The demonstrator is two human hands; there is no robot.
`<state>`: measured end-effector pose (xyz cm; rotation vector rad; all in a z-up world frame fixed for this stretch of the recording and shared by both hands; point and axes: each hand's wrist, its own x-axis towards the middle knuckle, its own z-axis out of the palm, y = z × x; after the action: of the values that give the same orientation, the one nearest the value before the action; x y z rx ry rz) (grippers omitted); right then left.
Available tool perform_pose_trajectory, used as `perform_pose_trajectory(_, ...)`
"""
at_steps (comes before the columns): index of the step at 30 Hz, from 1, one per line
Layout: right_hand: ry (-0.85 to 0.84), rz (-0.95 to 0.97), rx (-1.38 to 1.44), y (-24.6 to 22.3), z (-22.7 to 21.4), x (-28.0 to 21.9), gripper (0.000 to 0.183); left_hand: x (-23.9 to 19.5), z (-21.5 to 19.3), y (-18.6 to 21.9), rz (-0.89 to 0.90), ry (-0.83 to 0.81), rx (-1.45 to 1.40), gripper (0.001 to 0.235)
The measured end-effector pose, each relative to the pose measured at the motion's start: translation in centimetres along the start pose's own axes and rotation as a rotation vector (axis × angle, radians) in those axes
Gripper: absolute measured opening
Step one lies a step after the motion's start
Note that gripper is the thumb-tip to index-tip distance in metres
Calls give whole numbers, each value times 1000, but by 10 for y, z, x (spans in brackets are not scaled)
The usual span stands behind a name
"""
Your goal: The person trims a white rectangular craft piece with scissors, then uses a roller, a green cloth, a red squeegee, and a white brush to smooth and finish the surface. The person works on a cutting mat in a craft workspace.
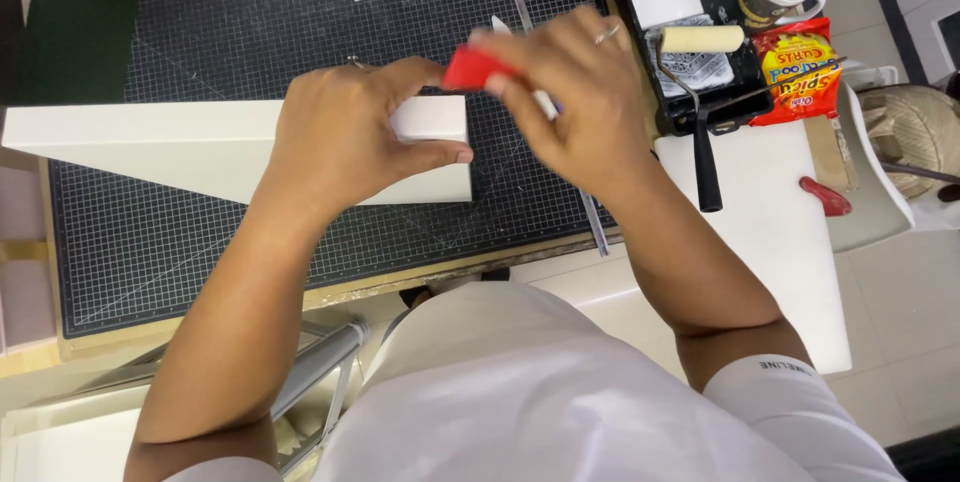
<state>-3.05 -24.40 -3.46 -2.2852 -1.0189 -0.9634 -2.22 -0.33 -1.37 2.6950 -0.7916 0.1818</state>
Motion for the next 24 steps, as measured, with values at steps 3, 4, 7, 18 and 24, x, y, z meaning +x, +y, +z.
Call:
perform_pose_trajectory(3, -13, 543, 447, -11, 9, 3, 27, 1, 0, -1, 8, 18, -32, 53)
perform_pose_trajectory(4, 116, 665, 745, -13, 22, -5, 26, 2, 0, -2, 37, 33, -36, 52)
perform_pose_trajectory(7, 281, 863, 1163, -32, 54, -25, 27, -1, 1, -3, 60, 31, -21, 49)
perform_pose_trajectory(18, 224, 1223, 1028, -45, 145, -107, 22, -5, -4, -3, 80, 15, -35, 33)
perform_pose_trajectory(24, -34, 1518, 835, -43, 144, -102, 30, -7, -6, -5, 89, 8, -41, 37)
